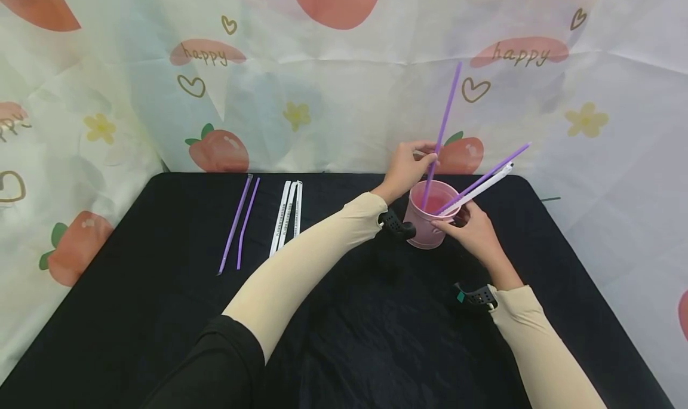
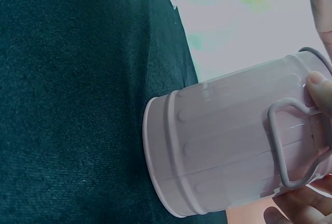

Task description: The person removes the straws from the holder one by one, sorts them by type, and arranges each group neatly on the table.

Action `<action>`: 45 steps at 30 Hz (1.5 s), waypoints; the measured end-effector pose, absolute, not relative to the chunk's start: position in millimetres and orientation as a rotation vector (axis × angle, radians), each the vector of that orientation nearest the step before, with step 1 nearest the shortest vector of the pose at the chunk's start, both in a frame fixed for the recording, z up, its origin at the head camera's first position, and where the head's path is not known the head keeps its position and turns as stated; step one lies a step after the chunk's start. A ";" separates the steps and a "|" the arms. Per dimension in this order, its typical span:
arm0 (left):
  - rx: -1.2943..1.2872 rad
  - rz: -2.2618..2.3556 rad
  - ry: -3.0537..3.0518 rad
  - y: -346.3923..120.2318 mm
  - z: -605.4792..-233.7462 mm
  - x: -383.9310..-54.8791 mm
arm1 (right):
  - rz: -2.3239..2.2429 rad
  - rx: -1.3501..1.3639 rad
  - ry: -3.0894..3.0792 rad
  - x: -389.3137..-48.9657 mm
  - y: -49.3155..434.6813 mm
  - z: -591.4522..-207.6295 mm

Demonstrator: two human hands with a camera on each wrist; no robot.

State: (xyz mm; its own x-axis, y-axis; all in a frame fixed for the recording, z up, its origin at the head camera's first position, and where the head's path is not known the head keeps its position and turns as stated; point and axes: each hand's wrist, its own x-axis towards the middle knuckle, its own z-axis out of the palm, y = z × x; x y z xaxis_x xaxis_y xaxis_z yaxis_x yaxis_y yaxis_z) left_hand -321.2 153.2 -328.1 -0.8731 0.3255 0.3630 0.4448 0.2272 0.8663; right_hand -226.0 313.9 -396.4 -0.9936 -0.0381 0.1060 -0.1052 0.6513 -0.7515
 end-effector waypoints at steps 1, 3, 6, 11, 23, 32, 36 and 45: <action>-0.748 -1.731 -2.371 152.4 -326.2 -322.1 | 1.282 0.125 -2.774 -226.3 314.0 -396.9; -0.736 -1.726 -2.355 150.3 -322.3 -323.5 | 1.304 0.137 -2.759 -226.9 314.1 -398.0; -0.716 -1.737 -2.323 146.7 -315.2 -325.8 | 1.337 0.154 -2.739 -227.6 314.1 -399.7; -0.697 -1.791 -2.260 140.5 -303.7 -328.7 | 1.343 0.153 -2.741 -227.6 314.4 -399.7; -0.655 -1.953 -2.206 118.1 -306.6 -330.0 | 1.340 0.157 -2.729 -228.3 315.0 -398.9; -0.631 -2.203 -2.159 105.3 -334.2 -315.9 | 1.341 0.151 -2.713 -228.9 315.3 -399.2; -0.620 -2.229 -2.169 101.4 -344.7 -309.2 | 1.351 0.154 -2.705 -227.6 313.3 -398.7; -0.589 -2.252 -2.210 86.3 -364.0 -295.5 | 1.354 0.156 -2.692 -225.6 311.0 -398.2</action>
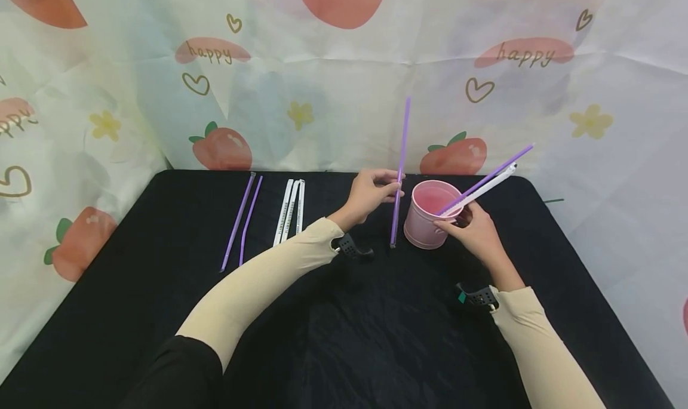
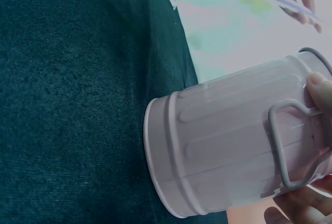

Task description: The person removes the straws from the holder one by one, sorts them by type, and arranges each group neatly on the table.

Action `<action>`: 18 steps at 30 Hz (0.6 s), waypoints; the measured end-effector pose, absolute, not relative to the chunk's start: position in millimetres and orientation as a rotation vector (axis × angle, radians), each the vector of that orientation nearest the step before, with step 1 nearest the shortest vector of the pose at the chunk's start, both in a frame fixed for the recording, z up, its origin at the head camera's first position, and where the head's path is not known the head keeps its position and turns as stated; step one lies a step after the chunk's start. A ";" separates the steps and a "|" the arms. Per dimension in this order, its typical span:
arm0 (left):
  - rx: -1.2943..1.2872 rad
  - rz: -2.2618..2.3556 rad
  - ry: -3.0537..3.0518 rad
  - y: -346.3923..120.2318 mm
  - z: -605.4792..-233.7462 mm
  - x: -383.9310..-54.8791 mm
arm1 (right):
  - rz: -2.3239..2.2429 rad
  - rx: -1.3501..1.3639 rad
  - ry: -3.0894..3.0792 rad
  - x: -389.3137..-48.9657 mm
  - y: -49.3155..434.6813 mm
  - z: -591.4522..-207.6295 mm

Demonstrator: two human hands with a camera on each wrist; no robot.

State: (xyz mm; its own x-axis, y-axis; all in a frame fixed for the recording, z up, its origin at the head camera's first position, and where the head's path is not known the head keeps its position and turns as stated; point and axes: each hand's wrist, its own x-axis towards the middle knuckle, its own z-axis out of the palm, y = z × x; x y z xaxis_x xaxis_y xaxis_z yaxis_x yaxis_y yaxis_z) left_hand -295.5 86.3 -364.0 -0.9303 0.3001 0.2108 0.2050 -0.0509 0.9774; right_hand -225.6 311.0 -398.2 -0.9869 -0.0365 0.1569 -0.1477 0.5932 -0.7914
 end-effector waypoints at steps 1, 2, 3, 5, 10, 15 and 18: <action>0.559 2.145 2.121 83.2 -365.5 -294.1 | 1.351 0.155 -2.691 -225.8 311.1 -398.4; 0.554 2.131 2.125 79.8 -367.0 -292.6 | 1.347 0.154 -2.692 -226.1 311.3 -398.7; 0.549 2.118 2.129 76.0 -367.9 -290.9 | 1.346 0.153 -2.692 -226.5 311.4 -399.0; 0.538 2.089 2.144 67.9 -370.0 -287.5 | 1.338 0.151 -2.697 -227.2 312.0 -399.9; 0.504 2.022 2.181 45.8 -375.4 -279.8 | 1.334 0.144 -2.706 -228.0 313.2 -400.9; 0.466 1.967 2.209 24.2 -380.9 -274.7 | 1.338 0.146 -2.708 -227.7 312.9 -400.1; 0.441 1.955 2.220 11.9 -381.9 -271.0 | 1.344 0.155 -2.709 -228.2 312.4 -399.4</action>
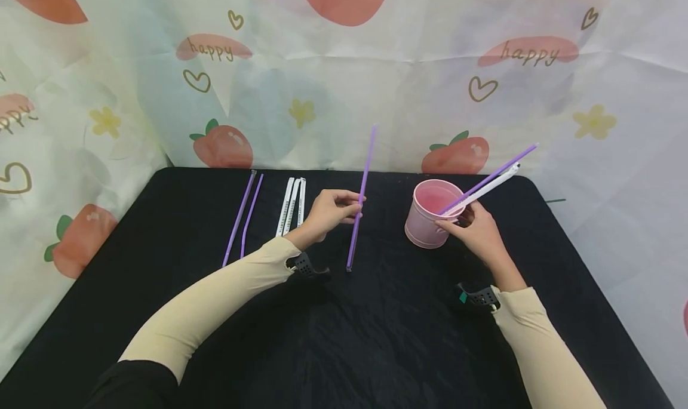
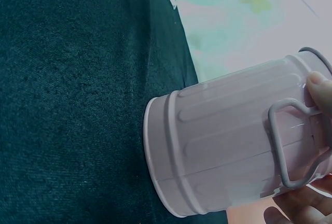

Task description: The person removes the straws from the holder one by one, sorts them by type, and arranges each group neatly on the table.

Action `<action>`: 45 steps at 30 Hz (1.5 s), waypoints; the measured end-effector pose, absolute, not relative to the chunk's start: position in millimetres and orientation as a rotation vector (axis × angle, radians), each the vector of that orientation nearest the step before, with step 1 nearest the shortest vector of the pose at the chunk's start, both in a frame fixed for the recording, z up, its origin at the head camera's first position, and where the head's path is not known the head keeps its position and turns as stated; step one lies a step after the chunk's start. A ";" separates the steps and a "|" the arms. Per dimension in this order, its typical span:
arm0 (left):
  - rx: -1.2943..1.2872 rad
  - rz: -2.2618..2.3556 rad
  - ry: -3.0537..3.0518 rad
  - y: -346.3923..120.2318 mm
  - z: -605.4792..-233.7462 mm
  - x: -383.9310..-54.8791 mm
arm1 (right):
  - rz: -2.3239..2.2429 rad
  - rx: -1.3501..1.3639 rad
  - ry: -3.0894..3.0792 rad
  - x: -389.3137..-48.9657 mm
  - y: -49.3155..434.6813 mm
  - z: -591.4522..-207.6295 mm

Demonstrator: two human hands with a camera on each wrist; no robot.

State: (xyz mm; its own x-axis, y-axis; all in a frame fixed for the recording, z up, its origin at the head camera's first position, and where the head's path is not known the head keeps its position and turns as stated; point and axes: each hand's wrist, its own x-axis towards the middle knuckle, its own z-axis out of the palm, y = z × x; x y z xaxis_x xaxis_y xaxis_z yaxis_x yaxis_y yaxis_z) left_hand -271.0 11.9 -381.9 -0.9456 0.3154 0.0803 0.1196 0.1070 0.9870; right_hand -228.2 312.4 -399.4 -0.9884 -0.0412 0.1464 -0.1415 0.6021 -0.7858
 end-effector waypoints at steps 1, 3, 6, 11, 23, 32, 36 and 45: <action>0.437 1.954 2.221 8.0 -381.9 -269.7 | 1.346 0.157 -2.710 -228.2 312.4 -399.1; 0.423 1.942 2.231 0.0 -381.3 -266.4 | 1.347 0.155 -2.713 -227.7 312.3 -398.0; 0.397 1.917 2.243 -12.6 -380.8 -261.8 | 1.349 0.150 -2.720 -227.0 312.2 -397.1; 0.321 1.879 2.270 -36.0 -381.4 -256.6 | 1.348 0.149 -2.721 -226.7 312.0 -397.1; 0.163 1.809 2.398 -92.1 -384.3 -251.9 | 1.345 0.158 -2.710 -227.5 313.4 -397.8; 0.133 1.755 2.507 -128.1 -380.9 -249.7 | 1.319 0.148 -2.695 -225.7 311.7 -398.6; 0.112 1.723 2.550 -146.0 -380.7 -250.4 | 1.324 0.149 -2.695 -225.7 311.7 -398.5; 0.044 1.666 2.608 -186.7 -382.4 -255.0 | 1.327 0.140 -2.705 -225.4 312.1 -397.7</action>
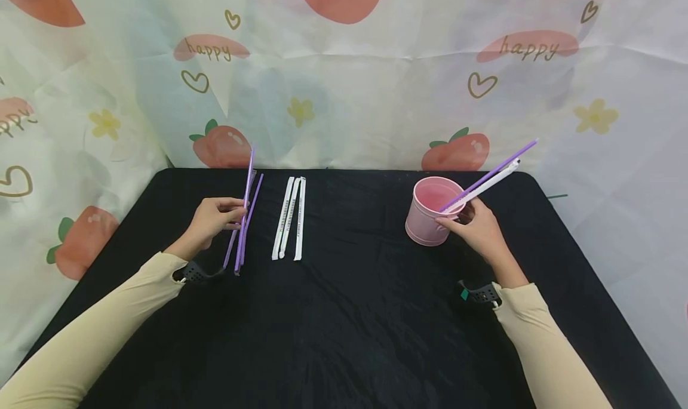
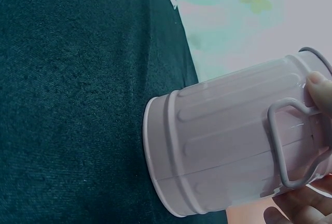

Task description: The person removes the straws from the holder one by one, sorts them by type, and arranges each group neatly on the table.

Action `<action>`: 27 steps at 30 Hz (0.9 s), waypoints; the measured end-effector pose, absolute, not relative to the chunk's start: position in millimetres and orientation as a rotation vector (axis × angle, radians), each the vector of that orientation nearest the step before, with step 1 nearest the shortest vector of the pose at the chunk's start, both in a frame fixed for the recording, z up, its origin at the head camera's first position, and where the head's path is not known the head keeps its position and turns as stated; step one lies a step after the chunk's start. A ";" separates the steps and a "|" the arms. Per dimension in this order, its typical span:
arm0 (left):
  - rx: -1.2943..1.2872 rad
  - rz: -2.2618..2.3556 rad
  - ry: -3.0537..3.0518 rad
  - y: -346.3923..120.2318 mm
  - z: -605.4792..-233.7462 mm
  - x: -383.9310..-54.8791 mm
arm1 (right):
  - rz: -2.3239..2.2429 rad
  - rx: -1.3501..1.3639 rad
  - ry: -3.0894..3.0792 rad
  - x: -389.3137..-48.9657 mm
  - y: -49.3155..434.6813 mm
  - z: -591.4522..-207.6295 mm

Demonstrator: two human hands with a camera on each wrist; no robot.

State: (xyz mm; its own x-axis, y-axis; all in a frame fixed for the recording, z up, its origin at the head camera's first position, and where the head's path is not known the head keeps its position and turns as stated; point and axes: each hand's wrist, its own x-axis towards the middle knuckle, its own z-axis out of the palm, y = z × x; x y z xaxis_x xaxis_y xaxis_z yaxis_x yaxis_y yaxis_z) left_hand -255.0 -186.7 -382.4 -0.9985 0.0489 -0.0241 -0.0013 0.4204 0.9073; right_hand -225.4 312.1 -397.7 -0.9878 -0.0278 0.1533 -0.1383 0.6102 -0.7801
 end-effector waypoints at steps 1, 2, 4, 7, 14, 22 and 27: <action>0.034 1.657 2.611 -190.8 -382.7 -255.9 | 1.324 0.141 -2.704 -225.4 312.1 -397.7; 0.024 1.649 2.613 -194.5 -383.3 -256.8 | 1.323 0.142 -2.703 -225.5 312.1 -397.7; 0.005 1.642 2.603 -201.2 -384.3 -258.6 | 1.324 0.144 -2.702 -225.6 312.1 -397.6; -0.011 1.616 2.594 -209.3 -386.4 -261.0 | 1.323 0.142 -2.707 -225.6 312.0 -397.2; -0.064 1.529 2.594 -220.5 -391.0 -266.3 | 1.327 0.147 -2.710 -225.0 312.0 -396.3; -0.115 1.505 2.563 -228.3 -399.7 -270.7 | 1.325 0.147 -2.714 -225.4 312.2 -396.7; -0.147 1.501 2.582 -232.2 -408.4 -274.2 | 1.326 0.143 -2.712 -225.5 312.4 -396.4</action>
